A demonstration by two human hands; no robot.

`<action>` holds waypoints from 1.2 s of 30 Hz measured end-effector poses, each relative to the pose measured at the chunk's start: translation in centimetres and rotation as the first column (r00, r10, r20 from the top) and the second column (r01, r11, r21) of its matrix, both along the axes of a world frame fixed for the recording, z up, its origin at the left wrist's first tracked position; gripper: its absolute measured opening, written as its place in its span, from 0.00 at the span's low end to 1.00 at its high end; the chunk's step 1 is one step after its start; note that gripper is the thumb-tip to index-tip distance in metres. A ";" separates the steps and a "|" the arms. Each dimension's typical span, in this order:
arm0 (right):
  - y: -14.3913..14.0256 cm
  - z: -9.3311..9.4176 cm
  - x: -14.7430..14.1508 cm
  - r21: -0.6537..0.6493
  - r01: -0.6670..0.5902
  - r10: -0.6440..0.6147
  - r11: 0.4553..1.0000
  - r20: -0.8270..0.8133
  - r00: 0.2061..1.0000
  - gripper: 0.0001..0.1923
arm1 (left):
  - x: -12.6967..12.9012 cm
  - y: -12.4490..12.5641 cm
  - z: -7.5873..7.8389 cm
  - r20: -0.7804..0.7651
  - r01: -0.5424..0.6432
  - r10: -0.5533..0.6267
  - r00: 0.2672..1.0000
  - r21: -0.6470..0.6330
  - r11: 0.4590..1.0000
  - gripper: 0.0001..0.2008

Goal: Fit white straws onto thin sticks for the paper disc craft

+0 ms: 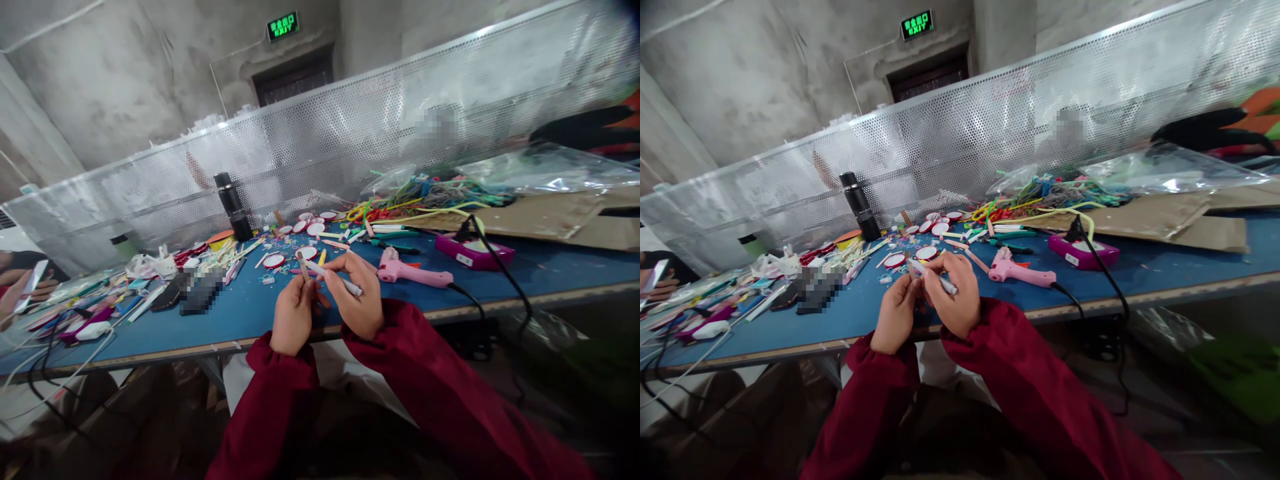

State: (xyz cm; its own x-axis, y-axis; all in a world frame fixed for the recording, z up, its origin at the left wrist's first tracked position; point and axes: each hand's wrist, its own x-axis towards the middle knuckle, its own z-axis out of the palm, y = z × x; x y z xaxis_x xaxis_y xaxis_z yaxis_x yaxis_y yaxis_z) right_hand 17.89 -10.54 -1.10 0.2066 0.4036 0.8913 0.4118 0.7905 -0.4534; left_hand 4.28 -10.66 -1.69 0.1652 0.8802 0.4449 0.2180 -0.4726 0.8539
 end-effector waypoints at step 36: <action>0.0 -0.1 0.1 -0.035 0.010 -0.010 0.999 0.002 1.000 0.06 | -0.1 0.1 0.0 -0.035 -0.024 0.024 0.999 0.004 1.000 0.16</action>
